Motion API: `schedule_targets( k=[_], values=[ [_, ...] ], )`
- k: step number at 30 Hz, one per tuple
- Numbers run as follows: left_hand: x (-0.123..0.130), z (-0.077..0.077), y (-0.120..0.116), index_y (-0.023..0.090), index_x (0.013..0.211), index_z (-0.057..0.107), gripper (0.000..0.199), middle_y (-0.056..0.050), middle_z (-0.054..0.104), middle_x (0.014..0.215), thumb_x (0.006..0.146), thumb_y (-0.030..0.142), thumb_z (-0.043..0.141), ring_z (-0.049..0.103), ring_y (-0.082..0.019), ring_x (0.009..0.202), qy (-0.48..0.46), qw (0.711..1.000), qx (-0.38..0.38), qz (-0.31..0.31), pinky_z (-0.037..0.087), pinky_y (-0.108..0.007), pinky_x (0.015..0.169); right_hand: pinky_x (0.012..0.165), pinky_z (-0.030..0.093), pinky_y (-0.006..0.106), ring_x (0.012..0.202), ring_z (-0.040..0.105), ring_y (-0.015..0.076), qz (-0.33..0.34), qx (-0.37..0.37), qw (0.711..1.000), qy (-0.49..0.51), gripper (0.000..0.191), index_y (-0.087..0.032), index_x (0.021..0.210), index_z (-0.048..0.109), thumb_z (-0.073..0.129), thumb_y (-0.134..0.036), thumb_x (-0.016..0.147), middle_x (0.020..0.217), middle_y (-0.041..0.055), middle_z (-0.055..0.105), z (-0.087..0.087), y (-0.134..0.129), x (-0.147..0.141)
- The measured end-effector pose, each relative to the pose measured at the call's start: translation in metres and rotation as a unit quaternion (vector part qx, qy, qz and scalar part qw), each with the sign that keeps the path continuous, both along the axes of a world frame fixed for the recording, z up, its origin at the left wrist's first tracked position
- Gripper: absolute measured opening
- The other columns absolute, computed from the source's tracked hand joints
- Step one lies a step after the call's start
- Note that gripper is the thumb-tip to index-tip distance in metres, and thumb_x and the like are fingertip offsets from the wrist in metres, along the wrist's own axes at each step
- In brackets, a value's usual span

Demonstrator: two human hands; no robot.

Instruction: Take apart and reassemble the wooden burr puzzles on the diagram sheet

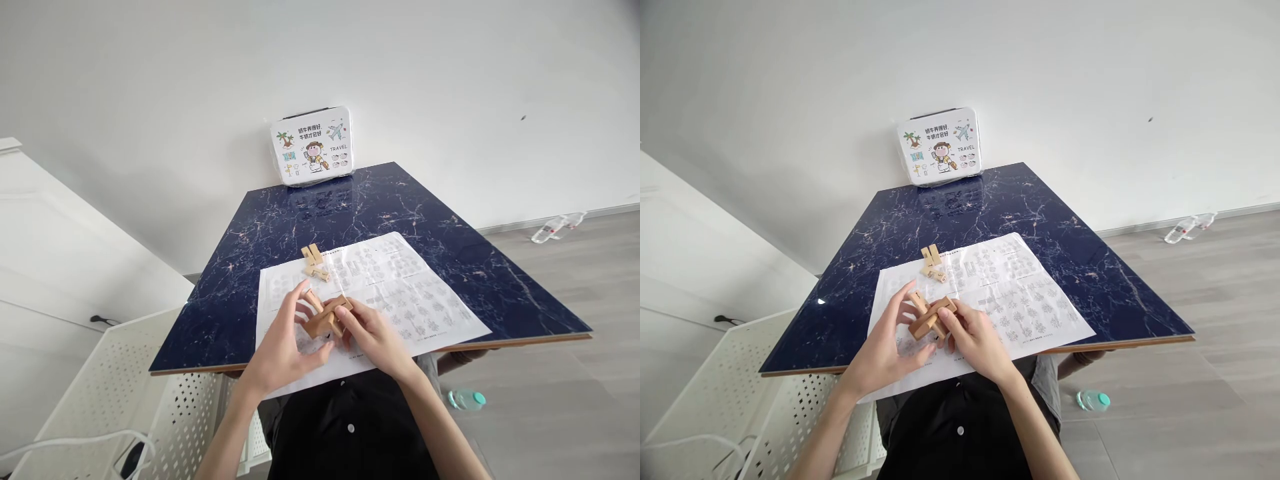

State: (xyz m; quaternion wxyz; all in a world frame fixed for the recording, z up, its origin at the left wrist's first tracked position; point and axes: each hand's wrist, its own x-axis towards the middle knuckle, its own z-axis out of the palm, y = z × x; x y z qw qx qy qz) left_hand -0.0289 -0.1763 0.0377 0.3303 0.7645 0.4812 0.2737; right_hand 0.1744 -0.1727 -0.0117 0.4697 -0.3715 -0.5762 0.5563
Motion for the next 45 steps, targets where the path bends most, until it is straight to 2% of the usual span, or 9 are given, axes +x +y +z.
schedule_targets(
  k=[3, 10, 15, 22, 26, 33, 36, 39, 45],
  values=[
    [-0.004, -0.002, 0.002, 0.038, 0.162, 0.031, 0.090, -0.011, 0.052, 0.155, 0.088, 0.042, 0.082, 0.056, -0.034, 0.140, 0.045, 0.998, 0.050, 0.015, 0.051, -0.052, 0.113, 0.061, 0.045, 0.031, 0.060, 0.060, 0.0180, -0.009, 0.006, 0.999, -0.031, 0.045, -0.022, 0.091, 0.065, 0.050, -0.061, 0.107, 0.068, 0.0009, 0.065, 0.002, -0.002, -0.001],
    [-0.009, -0.004, 0.005, 0.032, 0.150, 0.048, 0.075, -0.008, 0.067, 0.144, 0.084, 0.040, 0.084, 0.066, -0.033, 0.129, 0.114, 0.990, 0.082, 0.031, 0.053, -0.051, 0.111, 0.062, 0.046, 0.031, 0.063, 0.060, 0.0184, 0.002, 0.011, 1.000, -0.017, 0.044, -0.023, 0.092, 0.064, 0.048, -0.060, 0.107, 0.072, 0.0021, 0.067, 0.000, -0.003, -0.003],
    [-0.006, -0.006, 0.006, 0.027, 0.136, 0.061, 0.056, -0.006, 0.077, 0.120, 0.084, 0.038, 0.081, 0.075, -0.028, 0.104, 0.131, 0.982, 0.124, 0.046, 0.060, -0.044, 0.096, 0.062, 0.046, 0.031, 0.060, 0.060, 0.0180, -0.001, 0.009, 0.999, -0.032, 0.043, -0.022, 0.094, 0.063, 0.047, -0.059, 0.108, 0.073, 0.0029, 0.071, 0.001, -0.004, -0.004],
    [-0.010, -0.012, 0.005, 0.028, 0.145, 0.054, 0.060, -0.002, 0.077, 0.103, 0.091, 0.043, 0.075, 0.072, -0.020, 0.077, 0.127, 0.987, 0.084, 0.047, 0.059, -0.035, 0.077, 0.062, 0.047, 0.031, 0.065, 0.063, 0.0180, -0.010, 0.013, 0.999, -0.044, 0.035, -0.022, 0.101, 0.068, 0.056, -0.053, 0.106, 0.078, 0.0027, 0.073, -0.001, -0.004, -0.004],
    [-0.012, -0.018, 0.005, 0.033, 0.155, 0.045, 0.066, -0.003, 0.075, 0.110, 0.096, 0.043, 0.072, 0.074, -0.023, 0.094, 0.095, 0.992, 0.067, 0.046, 0.061, -0.037, 0.085, 0.069, 0.054, 0.032, 0.080, 0.070, 0.0206, 0.000, -0.013, 1.000, -0.004, 0.038, -0.023, 0.127, 0.068, 0.070, -0.048, 0.098, 0.098, 0.0050, 0.077, -0.002, -0.002, -0.004],
    [-0.024, -0.028, 0.009, 0.040, 0.165, 0.024, 0.085, -0.007, 0.065, 0.141, 0.096, 0.048, 0.073, 0.068, -0.026, 0.119, 0.060, 0.997, 0.041, 0.030, 0.056, -0.050, 0.105, 0.061, 0.059, 0.032, 0.068, 0.071, 0.0190, -0.064, -0.024, 0.998, 0.001, 0.038, -0.021, 0.117, 0.072, 0.072, -0.052, 0.095, 0.086, 0.0044, 0.075, 0.006, 0.006, 0.003],
    [-0.034, -0.032, 0.011, 0.038, 0.159, 0.036, 0.069, -0.007, 0.063, 0.142, 0.100, 0.052, 0.067, 0.065, -0.027, 0.121, 0.079, 0.995, 0.041, 0.047, 0.060, -0.048, 0.100, 0.061, 0.062, 0.034, 0.069, 0.074, 0.0208, -0.116, 0.003, 0.991, -0.070, 0.036, -0.022, 0.113, 0.075, 0.072, -0.053, 0.095, 0.090, 0.0076, 0.079, 0.015, 0.017, 0.024],
    [-0.046, -0.036, 0.014, 0.036, 0.149, 0.050, 0.051, -0.007, 0.060, 0.147, 0.102, 0.052, 0.063, 0.059, -0.030, 0.132, 0.110, 0.990, 0.069, 0.057, 0.052, -0.053, 0.112, 0.058, 0.063, 0.035, 0.069, 0.076, 0.0235, -0.191, 0.025, 0.972, -0.133, 0.040, -0.022, 0.113, 0.077, 0.070, -0.057, 0.095, 0.091, 0.0093, 0.082, 0.021, 0.034, 0.054],
    [-0.060, -0.040, 0.023, 0.033, 0.151, 0.048, 0.053, -0.009, 0.049, 0.158, 0.104, 0.052, 0.060, 0.045, -0.035, 0.149, 0.162, 0.980, 0.105, 0.047, 0.041, -0.058, 0.122, 0.060, 0.061, 0.034, 0.065, 0.078, 0.0248, -0.330, 0.060, 0.915, -0.224, 0.044, -0.020, 0.112, 0.080, 0.072, -0.058, 0.090, 0.090, 0.0104, 0.083, 0.010, 0.081, 0.115]
  ],
)
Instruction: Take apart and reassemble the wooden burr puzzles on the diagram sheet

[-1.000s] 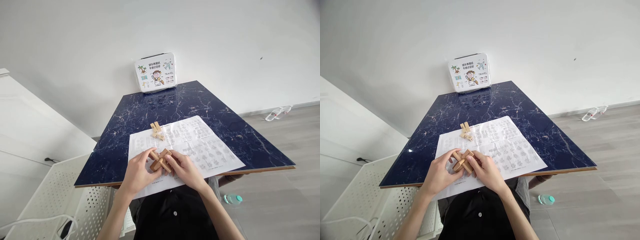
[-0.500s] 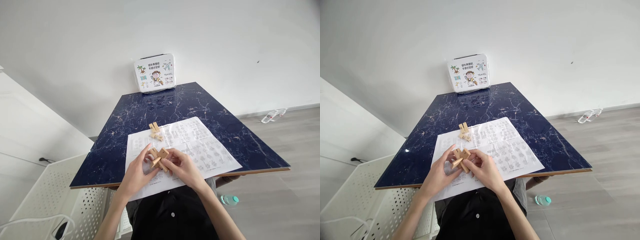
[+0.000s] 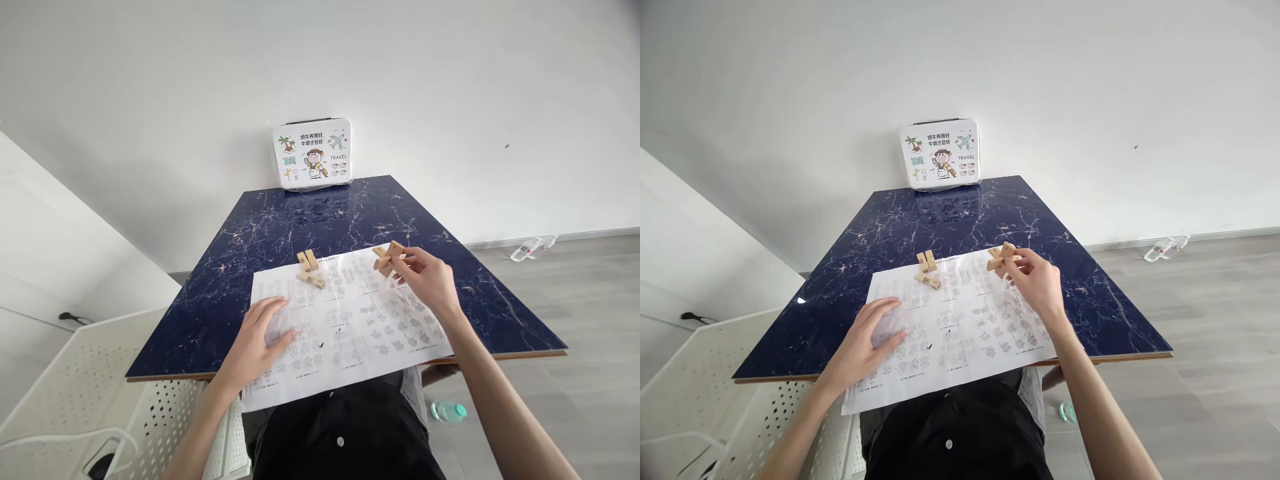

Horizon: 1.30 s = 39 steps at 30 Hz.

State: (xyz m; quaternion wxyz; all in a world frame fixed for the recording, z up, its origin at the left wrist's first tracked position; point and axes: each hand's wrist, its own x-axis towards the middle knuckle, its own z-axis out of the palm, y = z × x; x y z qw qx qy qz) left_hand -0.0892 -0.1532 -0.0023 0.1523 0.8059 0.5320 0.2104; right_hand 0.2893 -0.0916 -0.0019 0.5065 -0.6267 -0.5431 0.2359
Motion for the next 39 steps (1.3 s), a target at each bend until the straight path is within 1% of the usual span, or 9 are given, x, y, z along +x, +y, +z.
schedule_targets(
  k=[3, 8, 10, 16, 19, 22, 25, 29, 39],
  values=[
    [-0.001, 0.003, 0.012, 0.033, 0.151, 0.048, 0.052, -0.010, 0.048, 0.160, 0.104, 0.052, 0.058, 0.044, -0.036, 0.150, 0.018, 0.999, 0.001, -0.026, 0.041, -0.058, 0.123, 0.065, 0.061, 0.033, 0.064, 0.078, 0.0237, -0.035, -0.002, 0.999, -0.035, 0.044, -0.018, 0.111, 0.080, 0.072, -0.056, 0.089, 0.087, 0.0099, 0.083, -0.007, 0.026, 0.017],
    [0.004, 0.013, 0.044, 0.031, 0.157, 0.039, 0.060, -0.013, 0.045, 0.161, 0.105, 0.054, 0.056, 0.044, -0.037, 0.149, 0.023, 0.999, 0.001, -0.049, 0.041, -0.060, 0.122, 0.069, 0.055, 0.032, 0.067, 0.076, 0.0224, -0.025, -0.002, 0.993, -0.117, 0.038, -0.019, 0.109, 0.080, 0.065, -0.050, 0.094, 0.085, 0.0087, 0.083, -0.009, 0.060, 0.026],
    [0.009, 0.015, 0.058, 0.032, 0.159, 0.034, 0.066, -0.013, 0.040, 0.164, 0.103, 0.055, 0.059, 0.038, -0.038, 0.153, 0.015, 0.998, 0.017, -0.054, 0.038, -0.061, 0.123, 0.069, 0.052, 0.031, 0.071, 0.076, 0.0229, -0.030, 0.004, 0.988, -0.152, 0.035, -0.021, 0.108, 0.080, 0.064, -0.049, 0.095, 0.086, 0.0077, 0.083, -0.009, 0.068, 0.025],
    [0.029, 0.012, 0.105, 0.027, 0.163, 0.022, 0.092, -0.020, 0.024, 0.170, 0.094, 0.064, 0.069, 0.022, -0.044, 0.159, 0.002, 0.997, 0.015, -0.072, 0.028, -0.067, 0.125, 0.064, 0.044, 0.029, 0.074, 0.073, 0.0222, -0.030, 0.055, 0.971, -0.233, 0.031, -0.026, 0.104, 0.079, 0.058, -0.048, 0.100, 0.092, 0.0053, 0.082, -0.014, 0.078, 0.015],
    [0.038, 0.008, 0.126, 0.026, 0.163, 0.023, 0.099, -0.021, 0.021, 0.171, 0.089, 0.070, 0.072, 0.021, -0.047, 0.159, 0.017, 0.995, 0.021, -0.094, 0.022, -0.070, 0.126, 0.063, 0.043, 0.028, 0.072, 0.070, 0.0202, -0.030, 0.096, 0.962, -0.256, 0.035, -0.026, 0.107, 0.079, 0.054, -0.050, 0.103, 0.093, 0.0057, 0.081, -0.020, 0.078, 0.009],
    [0.044, 0.004, 0.142, 0.025, 0.163, 0.028, 0.103, -0.021, 0.022, 0.171, 0.084, 0.074, 0.074, 0.022, -0.048, 0.158, 0.027, 0.994, 0.010, -0.107, 0.025, -0.069, 0.125, 0.062, 0.042, 0.027, 0.071, 0.068, 0.0187, -0.017, 0.128, 0.951, -0.281, 0.038, -0.024, 0.111, 0.078, 0.051, -0.050, 0.105, 0.095, 0.0071, 0.080, -0.027, 0.079, 0.004],
    [0.048, -0.001, 0.150, 0.028, 0.162, 0.032, 0.105, -0.018, 0.022, 0.172, 0.080, 0.077, 0.075, 0.024, -0.048, 0.156, 0.034, 0.993, -0.017, -0.112, 0.028, -0.069, 0.124, 0.059, 0.041, 0.026, 0.065, 0.065, 0.0158, 0.000, 0.155, 0.943, -0.296, 0.036, -0.023, 0.115, 0.076, 0.053, -0.048, 0.104, 0.093, 0.0059, 0.079, -0.033, 0.081, 0.003],
    [0.050, -0.004, 0.153, 0.030, 0.160, 0.038, 0.095, -0.016, 0.030, 0.169, 0.084, 0.073, 0.074, 0.030, -0.046, 0.154, 0.026, 0.993, -0.019, -0.111, 0.032, -0.066, 0.124, 0.059, 0.042, 0.026, 0.066, 0.065, 0.0149, 0.007, 0.193, 0.932, -0.305, 0.032, -0.023, 0.117, 0.076, 0.057, -0.045, 0.102, 0.091, 0.0042, 0.079, -0.038, 0.085, 0.004],
    [0.052, -0.001, 0.160, 0.029, 0.154, 0.044, 0.080, -0.014, 0.042, 0.160, 0.089, 0.064, 0.073, 0.045, -0.037, 0.147, 0.008, 0.994, -0.002, -0.108, 0.045, -0.055, 0.119, 0.054, 0.035, 0.024, 0.057, 0.058, 0.0125, 0.006, 0.230, 0.926, -0.300, 0.023, -0.023, 0.109, 0.075, 0.059, -0.037, 0.102, 0.075, 0.0004, 0.073, -0.035, 0.087, 0.003]
  ],
)
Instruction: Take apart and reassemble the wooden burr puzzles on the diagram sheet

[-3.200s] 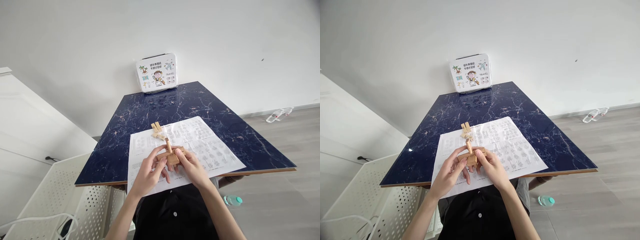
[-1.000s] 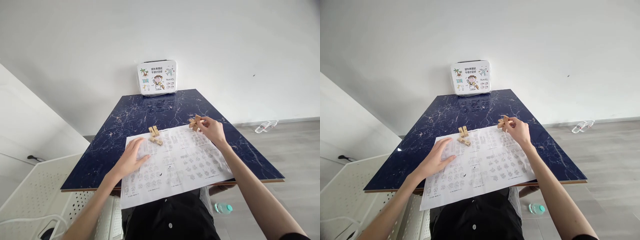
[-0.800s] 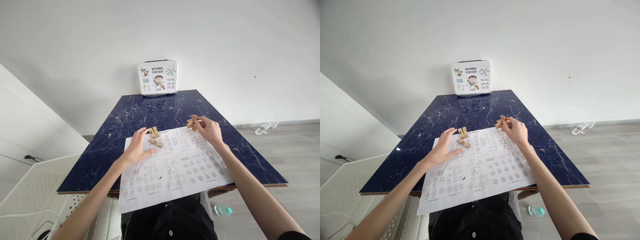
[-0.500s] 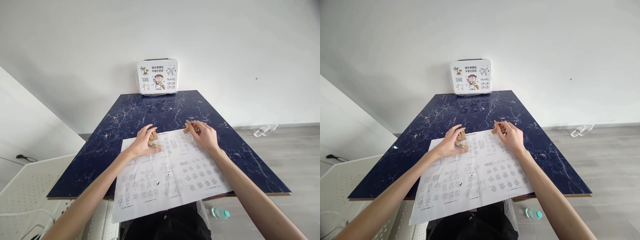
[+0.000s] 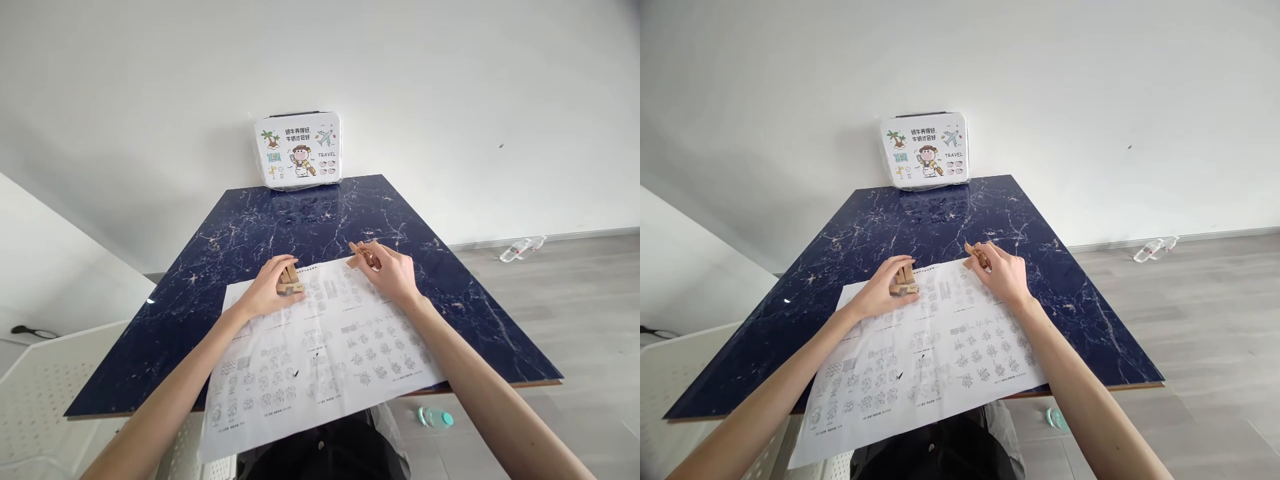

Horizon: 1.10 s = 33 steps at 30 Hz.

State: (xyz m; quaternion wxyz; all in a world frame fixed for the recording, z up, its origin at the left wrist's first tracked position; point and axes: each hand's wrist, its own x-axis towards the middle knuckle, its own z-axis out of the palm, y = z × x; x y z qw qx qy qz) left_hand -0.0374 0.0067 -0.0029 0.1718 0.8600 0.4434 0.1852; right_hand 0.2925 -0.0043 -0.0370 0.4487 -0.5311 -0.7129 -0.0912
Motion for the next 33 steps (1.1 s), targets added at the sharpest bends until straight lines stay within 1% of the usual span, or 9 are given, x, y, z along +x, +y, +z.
schedule_targets(
  k=[5, 10, 13, 21, 24, 27, 29, 31, 33],
  values=[
    [-0.005, 0.001, 0.006, 0.029, 0.149, 0.047, 0.071, -0.013, 0.051, 0.152, 0.092, 0.061, 0.073, 0.054, -0.033, 0.138, -0.021, 1.000, 0.009, 0.001, 0.047, -0.052, 0.116, 0.052, 0.033, 0.023, 0.050, 0.054, 0.0108, -0.012, 0.001, 1.000, 0.012, 0.022, -0.022, 0.108, 0.072, 0.057, -0.037, 0.103, 0.064, -0.0028, 0.067, 0.003, 0.000, -0.003],
    [-0.008, 0.001, 0.008, 0.029, 0.146, 0.049, 0.065, -0.012, 0.054, 0.149, 0.093, 0.058, 0.073, 0.055, -0.033, 0.137, -0.022, 0.999, 0.025, 0.002, 0.049, -0.051, 0.114, 0.052, 0.033, 0.022, 0.046, 0.050, 0.0100, -0.023, -0.033, 0.999, 0.031, 0.024, -0.021, 0.114, 0.066, 0.054, -0.040, 0.104, 0.059, -0.0061, 0.058, 0.003, -0.001, -0.004],
    [-0.009, 0.001, 0.008, 0.028, 0.144, 0.050, 0.063, -0.012, 0.056, 0.148, 0.093, 0.055, 0.075, 0.056, -0.032, 0.136, -0.033, 0.999, 0.033, 0.002, 0.049, -0.050, 0.114, 0.050, 0.032, 0.021, 0.043, 0.047, 0.0095, -0.017, -0.039, 0.998, 0.043, 0.022, -0.021, 0.113, 0.061, 0.054, -0.039, 0.104, 0.058, -0.0079, 0.053, 0.002, -0.002, -0.004],
    [-0.013, 0.001, 0.005, 0.030, 0.143, 0.048, 0.062, -0.011, 0.056, 0.147, 0.093, 0.056, 0.074, 0.057, -0.031, 0.134, -0.032, 0.999, 0.031, -0.001, 0.051, -0.049, 0.111, 0.049, 0.034, 0.021, 0.043, 0.045, 0.0092, -0.013, -0.018, 0.999, 0.044, 0.014, -0.022, 0.111, 0.056, 0.054, -0.034, 0.105, 0.059, -0.0093, 0.051, -0.001, -0.004, -0.006],
    [-0.013, -0.001, 0.005, 0.030, 0.143, 0.049, 0.062, -0.011, 0.056, 0.148, 0.092, 0.055, 0.075, 0.058, -0.031, 0.134, -0.039, 0.999, 0.033, 0.000, 0.051, -0.050, 0.112, 0.048, 0.034, 0.022, 0.042, 0.044, 0.0093, -0.008, -0.017, 0.999, 0.051, 0.013, -0.022, 0.111, 0.056, 0.053, -0.033, 0.105, 0.059, -0.0093, 0.051, 0.003, -0.007, -0.009],
    [-0.013, -0.001, 0.003, 0.029, 0.143, 0.049, 0.064, -0.011, 0.057, 0.148, 0.091, 0.055, 0.076, 0.058, -0.032, 0.134, -0.039, 0.999, 0.028, 0.005, 0.051, -0.051, 0.112, 0.050, 0.037, 0.023, 0.043, 0.047, 0.0096, 0.035, -0.029, 0.998, 0.046, 0.010, -0.022, 0.107, 0.059, 0.052, -0.028, 0.105, 0.060, -0.0075, 0.056, 0.015, -0.009, -0.021],
    [-0.013, -0.001, 0.003, 0.029, 0.143, 0.050, 0.064, -0.011, 0.058, 0.147, 0.090, 0.056, 0.076, 0.058, -0.033, 0.133, -0.037, 0.999, 0.023, 0.010, 0.051, -0.051, 0.112, 0.053, 0.040, 0.024, 0.048, 0.053, 0.0107, 0.104, -0.063, 0.992, 0.023, 0.011, -0.022, 0.107, 0.061, 0.051, -0.027, 0.105, 0.064, -0.0048, 0.062, 0.027, -0.009, -0.037],
    [-0.013, -0.001, 0.002, 0.029, 0.142, 0.051, 0.064, -0.011, 0.059, 0.146, 0.089, 0.055, 0.077, 0.058, -0.033, 0.133, -0.039, 0.999, 0.020, 0.017, 0.051, -0.051, 0.111, 0.056, 0.041, 0.025, 0.053, 0.059, 0.0122, 0.180, -0.108, 0.978, -0.006, 0.013, -0.022, 0.108, 0.062, 0.050, -0.025, 0.105, 0.068, -0.0027, 0.066, 0.036, -0.006, -0.058],
    [-0.014, -0.002, 0.002, 0.030, 0.142, 0.051, 0.065, -0.010, 0.059, 0.145, 0.088, 0.055, 0.077, 0.058, -0.034, 0.133, -0.043, 0.999, 0.018, 0.017, 0.051, -0.052, 0.111, 0.056, 0.040, 0.026, 0.056, 0.061, 0.0119, 0.240, -0.135, 0.961, -0.031, 0.015, -0.022, 0.113, 0.062, 0.050, -0.026, 0.104, 0.081, -0.0002, 0.073, 0.038, -0.002, -0.080]
  ],
)
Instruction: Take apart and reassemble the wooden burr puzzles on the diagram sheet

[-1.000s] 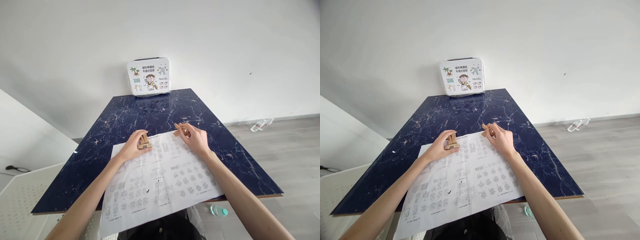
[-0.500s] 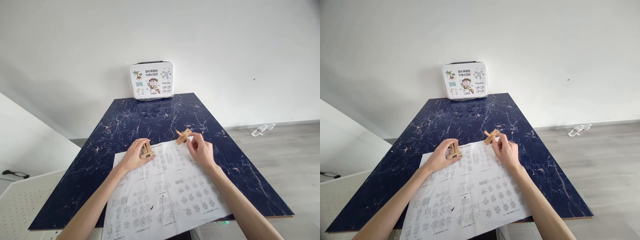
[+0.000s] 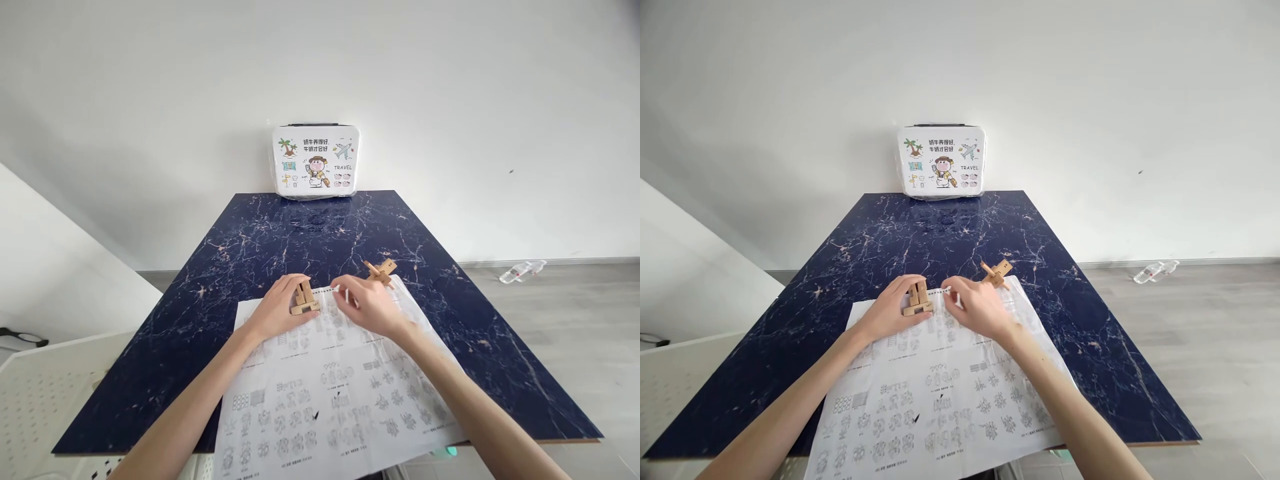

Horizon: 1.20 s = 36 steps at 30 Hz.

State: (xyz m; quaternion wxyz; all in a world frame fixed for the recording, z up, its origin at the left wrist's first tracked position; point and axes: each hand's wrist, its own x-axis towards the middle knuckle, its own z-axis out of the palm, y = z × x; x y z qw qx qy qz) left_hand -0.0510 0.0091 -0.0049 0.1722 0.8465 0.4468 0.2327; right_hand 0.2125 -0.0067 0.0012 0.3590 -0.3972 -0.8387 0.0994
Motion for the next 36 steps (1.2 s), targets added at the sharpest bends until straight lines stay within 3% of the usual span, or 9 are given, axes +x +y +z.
schedule_targets(
  k=[4, 9, 14, 21, 30, 33, 36],
  values=[
    [-0.001, -0.003, 0.001, 0.030, 0.139, 0.051, 0.060, -0.009, 0.059, 0.144, 0.089, 0.051, 0.077, 0.059, -0.032, 0.131, -0.011, 1.000, 0.010, -0.015, 0.052, -0.052, 0.109, 0.055, 0.037, 0.026, 0.054, 0.056, 0.0110, 0.037, -0.028, 0.999, -0.011, 0.019, -0.022, 0.116, 0.063, 0.053, -0.032, 0.103, 0.085, 0.0002, 0.073, -0.014, 0.007, -0.031],
    [-0.005, -0.004, 0.004, 0.030, 0.138, 0.052, 0.062, -0.010, 0.060, 0.144, 0.084, 0.044, 0.079, 0.058, -0.034, 0.132, -0.005, 0.999, 0.019, -0.036, 0.050, -0.054, 0.111, 0.056, 0.034, 0.026, 0.058, 0.053, 0.0119, 0.039, -0.068, 0.997, -0.002, 0.018, -0.023, 0.112, 0.061, 0.061, -0.034, 0.099, 0.072, -0.0044, 0.063, -0.031, 0.010, -0.037],
    [-0.016, 0.001, 0.010, 0.031, 0.146, 0.047, 0.080, -0.012, 0.057, 0.148, 0.079, 0.055, 0.084, 0.055, -0.038, 0.136, 0.017, 0.998, -0.006, -0.063, 0.048, -0.057, 0.112, 0.056, 0.032, 0.026, 0.058, 0.049, 0.0115, 0.057, -0.082, 0.995, -0.019, 0.018, -0.023, 0.100, 0.061, 0.067, -0.039, 0.097, 0.071, -0.0049, 0.058, -0.030, 0.011, -0.034],
    [-0.024, 0.001, 0.015, 0.030, 0.153, 0.045, 0.102, -0.015, 0.048, 0.151, 0.070, 0.073, 0.086, 0.055, -0.039, 0.134, 0.019, 0.998, -0.014, -0.057, 0.053, -0.054, 0.107, 0.056, 0.032, 0.026, 0.059, 0.052, 0.0117, 0.057, -0.067, 0.996, -0.020, 0.017, -0.022, 0.100, 0.064, 0.070, -0.039, 0.097, 0.072, -0.0038, 0.062, -0.035, 0.012, -0.032],
    [-0.026, -0.005, 0.019, 0.033, 0.154, 0.036, 0.118, -0.015, 0.041, 0.145, 0.059, 0.081, 0.087, 0.065, -0.031, 0.105, 0.028, 0.998, -0.011, -0.046, 0.061, -0.049, 0.083, 0.056, 0.034, 0.026, 0.057, 0.053, 0.0117, 0.032, -0.050, 0.998, -0.032, 0.010, -0.022, 0.088, 0.061, 0.068, -0.030, 0.087, 0.069, -0.0029, 0.064, -0.030, 0.010, -0.026],
    [-0.027, -0.003, 0.019, 0.032, 0.150, 0.037, 0.111, -0.013, 0.045, 0.137, 0.062, 0.077, 0.088, 0.062, -0.027, 0.098, 0.016, 0.999, 0.004, -0.050, 0.060, -0.042, 0.074, 0.056, 0.036, 0.026, 0.056, 0.051, 0.0116, 0.029, -0.070, 0.997, 0.007, 0.009, -0.023, 0.088, 0.061, 0.067, -0.026, 0.083, 0.067, -0.0043, 0.060, -0.028, 0.011, -0.025],
    [-0.028, 0.001, 0.018, 0.026, 0.135, 0.045, 0.078, -0.011, 0.051, 0.127, 0.079, 0.067, 0.079, 0.062, -0.024, 0.092, 0.011, 0.999, 0.026, -0.029, 0.056, -0.039, 0.072, 0.057, 0.039, 0.027, 0.058, 0.050, 0.0127, 0.013, -0.109, 0.990, 0.085, 0.008, -0.023, 0.090, 0.062, 0.067, -0.028, 0.085, 0.067, -0.0044, 0.056, -0.025, 0.014, -0.023]
  ],
)
